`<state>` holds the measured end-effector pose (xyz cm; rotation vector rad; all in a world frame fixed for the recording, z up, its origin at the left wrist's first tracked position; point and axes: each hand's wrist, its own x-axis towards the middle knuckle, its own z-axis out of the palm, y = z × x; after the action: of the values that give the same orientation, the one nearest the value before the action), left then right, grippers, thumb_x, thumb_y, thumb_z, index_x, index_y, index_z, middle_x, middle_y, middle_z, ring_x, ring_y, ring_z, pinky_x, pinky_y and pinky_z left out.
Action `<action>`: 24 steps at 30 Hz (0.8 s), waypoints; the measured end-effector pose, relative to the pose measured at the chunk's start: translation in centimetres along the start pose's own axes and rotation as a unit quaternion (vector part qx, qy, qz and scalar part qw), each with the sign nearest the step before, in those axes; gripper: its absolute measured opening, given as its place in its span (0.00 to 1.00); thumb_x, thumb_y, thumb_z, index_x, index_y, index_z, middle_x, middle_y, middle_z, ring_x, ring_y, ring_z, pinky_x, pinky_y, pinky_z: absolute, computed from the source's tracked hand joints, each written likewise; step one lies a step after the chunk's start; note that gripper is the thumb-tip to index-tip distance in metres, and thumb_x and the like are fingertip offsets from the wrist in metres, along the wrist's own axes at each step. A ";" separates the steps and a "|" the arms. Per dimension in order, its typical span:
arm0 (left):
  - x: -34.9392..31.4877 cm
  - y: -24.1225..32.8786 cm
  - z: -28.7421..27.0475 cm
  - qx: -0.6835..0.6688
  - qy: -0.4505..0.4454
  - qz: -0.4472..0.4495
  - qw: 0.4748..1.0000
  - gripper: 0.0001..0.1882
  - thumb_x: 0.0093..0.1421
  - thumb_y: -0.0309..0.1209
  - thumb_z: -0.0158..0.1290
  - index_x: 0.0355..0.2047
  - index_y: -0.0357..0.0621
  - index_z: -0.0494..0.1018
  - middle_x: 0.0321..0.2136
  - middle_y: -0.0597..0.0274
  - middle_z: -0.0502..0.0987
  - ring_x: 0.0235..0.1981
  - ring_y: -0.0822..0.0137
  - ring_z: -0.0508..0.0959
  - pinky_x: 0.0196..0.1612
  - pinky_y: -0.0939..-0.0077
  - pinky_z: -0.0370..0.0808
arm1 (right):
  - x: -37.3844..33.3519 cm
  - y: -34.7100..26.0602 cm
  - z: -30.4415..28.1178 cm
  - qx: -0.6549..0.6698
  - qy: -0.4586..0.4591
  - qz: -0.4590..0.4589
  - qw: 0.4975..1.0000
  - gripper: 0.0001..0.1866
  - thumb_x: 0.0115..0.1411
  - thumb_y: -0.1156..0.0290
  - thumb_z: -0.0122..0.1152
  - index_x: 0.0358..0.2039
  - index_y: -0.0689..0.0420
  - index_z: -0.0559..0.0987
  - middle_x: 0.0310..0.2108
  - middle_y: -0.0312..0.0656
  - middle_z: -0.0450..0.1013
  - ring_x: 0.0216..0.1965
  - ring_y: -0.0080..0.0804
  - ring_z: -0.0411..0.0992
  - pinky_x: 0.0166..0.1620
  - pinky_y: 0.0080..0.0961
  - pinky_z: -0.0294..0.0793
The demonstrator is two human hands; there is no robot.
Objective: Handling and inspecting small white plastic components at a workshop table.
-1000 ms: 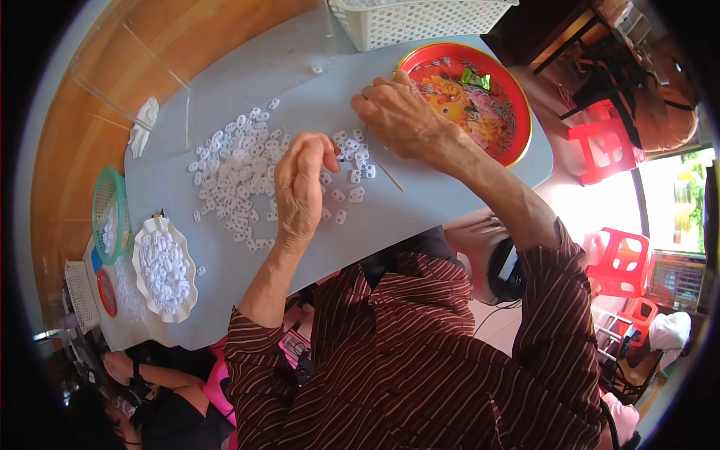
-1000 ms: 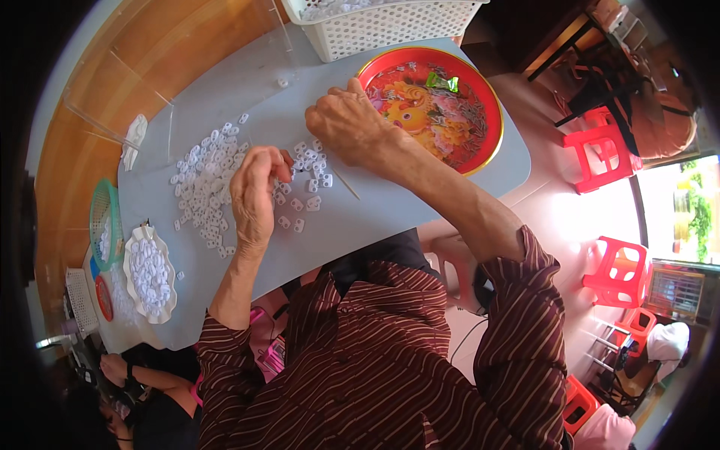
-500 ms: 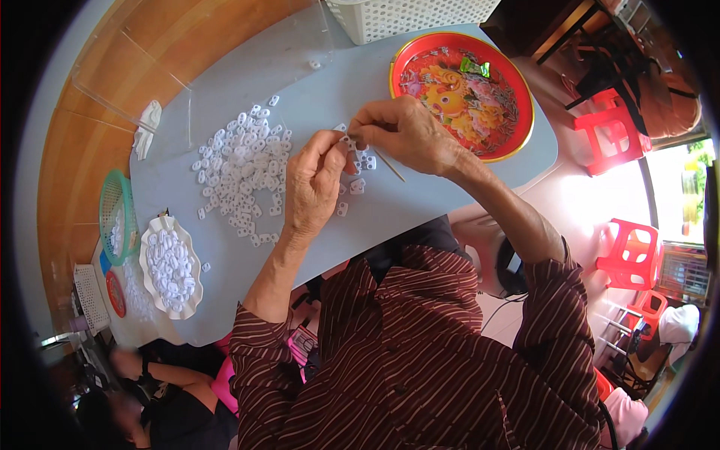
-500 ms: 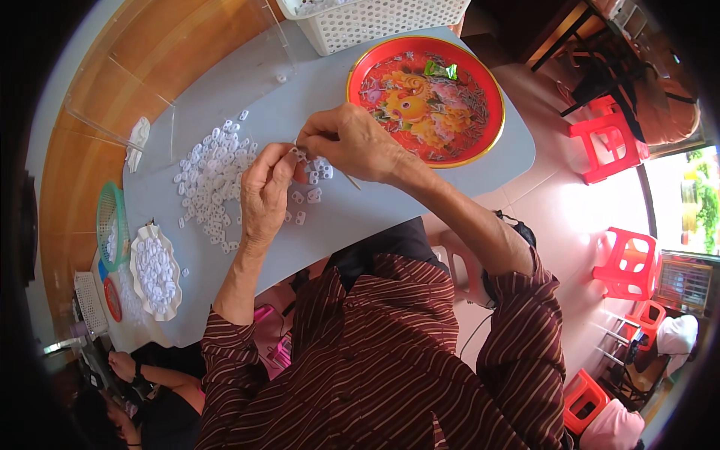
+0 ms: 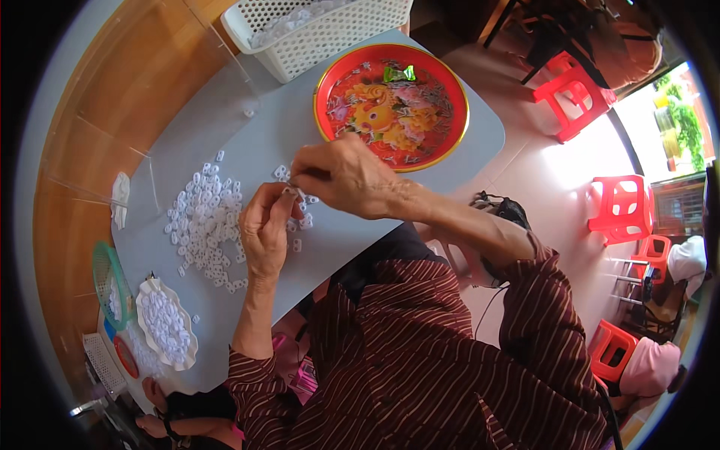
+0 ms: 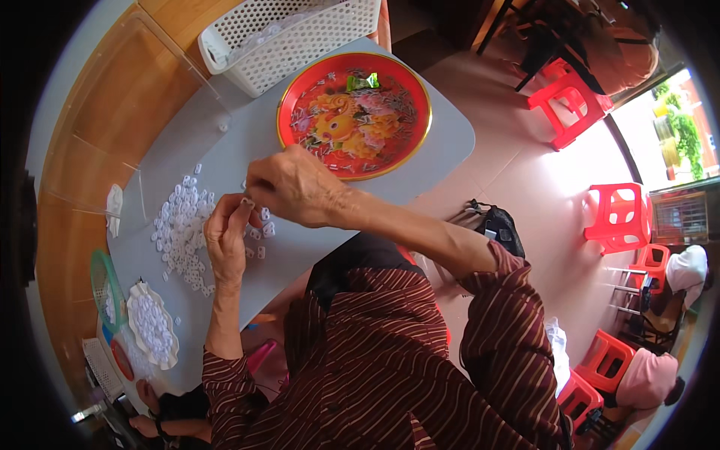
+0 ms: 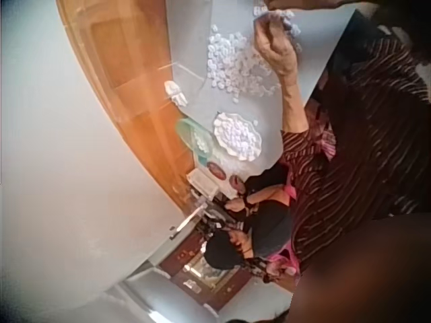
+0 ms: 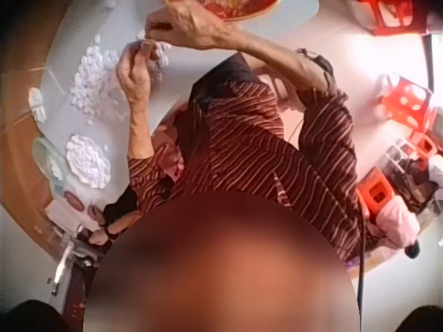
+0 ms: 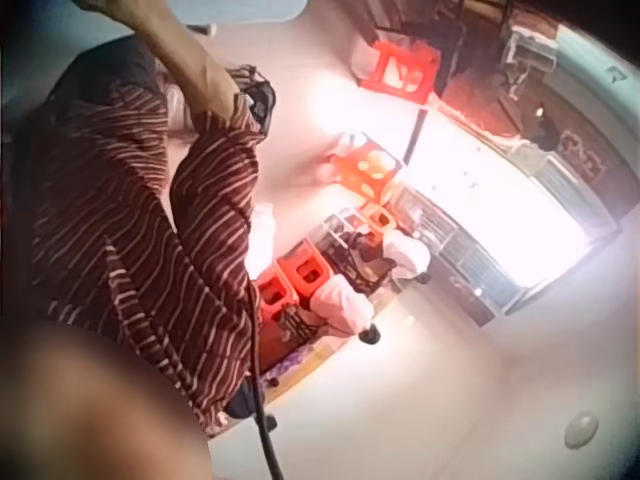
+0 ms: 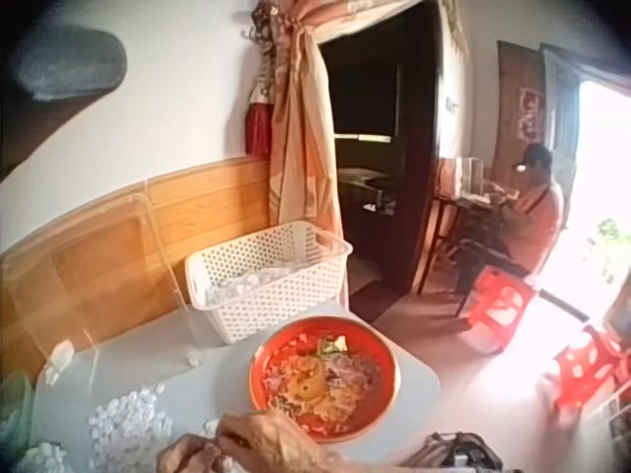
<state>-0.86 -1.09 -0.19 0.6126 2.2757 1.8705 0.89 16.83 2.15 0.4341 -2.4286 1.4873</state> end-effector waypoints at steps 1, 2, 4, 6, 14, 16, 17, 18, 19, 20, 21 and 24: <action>0.0 -0.2 0.3 -0.032 -0.005 -0.002 0.999 0.07 0.59 0.29 0.48 0.29 0.38 0.72 0.19 0.67 0.72 0.20 0.78 0.69 0.25 0.83 0.65 | -0.2 0.2 -0.7 -0.022 0.027 -0.019 0.999 0.05 0.48 0.73 0.56 0.22 0.62 0.77 0.17 0.51 0.71 0.20 0.47 0.72 0.27 0.35 0.73; 0.0 -0.1 0.4 -0.033 -0.007 -0.006 0.999 0.07 0.59 0.28 0.47 0.28 0.38 0.72 0.19 0.67 0.71 0.20 0.78 0.69 0.26 0.83 0.65 | -0.4 0.5 -2.1 -0.087 0.008 -0.015 0.996 0.05 0.51 0.74 0.58 0.27 0.62 0.77 0.20 0.47 0.73 0.23 0.39 0.74 0.28 0.30 0.72; 0.0 -0.5 0.1 -0.019 -0.007 -0.003 1.000 0.07 0.59 0.27 0.47 0.28 0.37 0.72 0.19 0.67 0.71 0.20 0.78 0.69 0.26 0.83 0.65 | -0.4 2.1 -4.8 -0.154 0.029 -0.031 0.987 0.04 0.51 0.74 0.57 0.26 0.61 0.77 0.19 0.45 0.72 0.22 0.38 0.72 0.29 0.30 0.72; 0.0 -0.5 0.0 -0.015 -0.011 0.008 1.000 0.08 0.58 0.27 0.45 0.27 0.37 0.71 0.19 0.67 0.71 0.20 0.78 0.68 0.27 0.82 0.66 | -0.6 3.4 -7.9 -0.187 0.029 0.002 0.982 0.04 0.51 0.73 0.58 0.25 0.61 0.78 0.20 0.45 0.73 0.22 0.37 0.73 0.28 0.30 0.71; -0.4 -0.3 0.3 -0.009 -0.028 0.007 1.000 0.08 0.59 0.27 0.44 0.27 0.37 0.71 0.19 0.66 0.70 0.21 0.78 0.67 0.29 0.82 0.66 | -2.6 4.2 -12.0 -0.282 -0.058 0.096 0.953 0.07 0.49 0.73 0.57 0.28 0.61 0.80 0.24 0.48 0.75 0.28 0.41 0.75 0.35 0.33 0.73; -0.4 -0.2 0.3 -0.004 -0.036 0.004 0.999 0.08 0.59 0.27 0.43 0.27 0.36 0.71 0.21 0.65 0.71 0.22 0.78 0.66 0.30 0.82 0.66 | -2.5 4.0 -11.8 -0.289 -0.079 0.088 0.950 0.08 0.49 0.73 0.57 0.29 0.61 0.80 0.25 0.47 0.75 0.28 0.40 0.75 0.36 0.31 0.73; -0.4 -0.2 0.3 -0.008 -0.039 0.003 0.999 0.08 0.59 0.27 0.43 0.27 0.36 0.71 0.21 0.65 0.71 0.23 0.78 0.66 0.31 0.82 0.66 | -2.4 3.9 -11.6 -0.292 -0.082 0.084 0.949 0.08 0.49 0.74 0.57 0.30 0.61 0.80 0.26 0.48 0.75 0.29 0.41 0.75 0.36 0.32 0.73; -0.5 -0.2 0.4 -0.011 -0.041 0.002 0.999 0.08 0.59 0.27 0.43 0.27 0.36 0.71 0.21 0.65 0.71 0.23 0.78 0.66 0.31 0.81 0.67 | -2.3 3.9 -11.4 -0.295 -0.085 0.078 0.948 0.08 0.49 0.74 0.56 0.31 0.61 0.80 0.26 0.48 0.75 0.29 0.42 0.75 0.37 0.33 0.73; -0.5 -0.3 0.4 -0.011 -0.039 0.002 0.999 0.08 0.59 0.27 0.43 0.27 0.36 0.71 0.21 0.65 0.71 0.23 0.78 0.66 0.31 0.81 0.67 | -2.2 4.2 -11.3 -0.295 -0.086 0.077 0.949 0.08 0.49 0.74 0.56 0.31 0.61 0.80 0.26 0.48 0.75 0.29 0.42 0.75 0.37 0.33 0.73; -0.5 -0.3 0.4 -0.014 -0.038 0.000 0.999 0.08 0.59 0.26 0.43 0.28 0.36 0.71 0.21 0.64 0.71 0.23 0.78 0.66 0.31 0.82 0.66 | -2.1 4.7 -11.1 -0.305 -0.069 0.075 0.947 0.08 0.49 0.75 0.56 0.31 0.61 0.80 0.26 0.48 0.75 0.29 0.42 0.75 0.37 0.33 0.73; -0.5 -0.3 0.4 -0.017 -0.037 -0.001 0.999 0.08 0.59 0.26 0.43 0.28 0.36 0.71 0.21 0.64 0.71 0.23 0.78 0.66 0.31 0.82 0.66 | -1.9 5.0 -11.0 -0.316 -0.052 0.072 0.945 0.08 0.49 0.75 0.56 0.31 0.61 0.80 0.26 0.48 0.75 0.29 0.43 0.75 0.37 0.34 0.73; -0.5 -0.1 0.5 -0.020 -0.038 -0.001 0.999 0.08 0.59 0.26 0.43 0.28 0.36 0.71 0.22 0.64 0.71 0.22 0.79 0.67 0.30 0.83 0.66 | -1.4 5.4 -11.2 -0.349 -0.056 0.085 0.931 0.08 0.50 0.75 0.56 0.31 0.61 0.80 0.26 0.48 0.75 0.29 0.43 0.75 0.36 0.34 0.74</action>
<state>-0.24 -0.85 -0.47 0.6620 2.1855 1.8549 0.84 29.31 2.17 0.1537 -2.9183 0.5596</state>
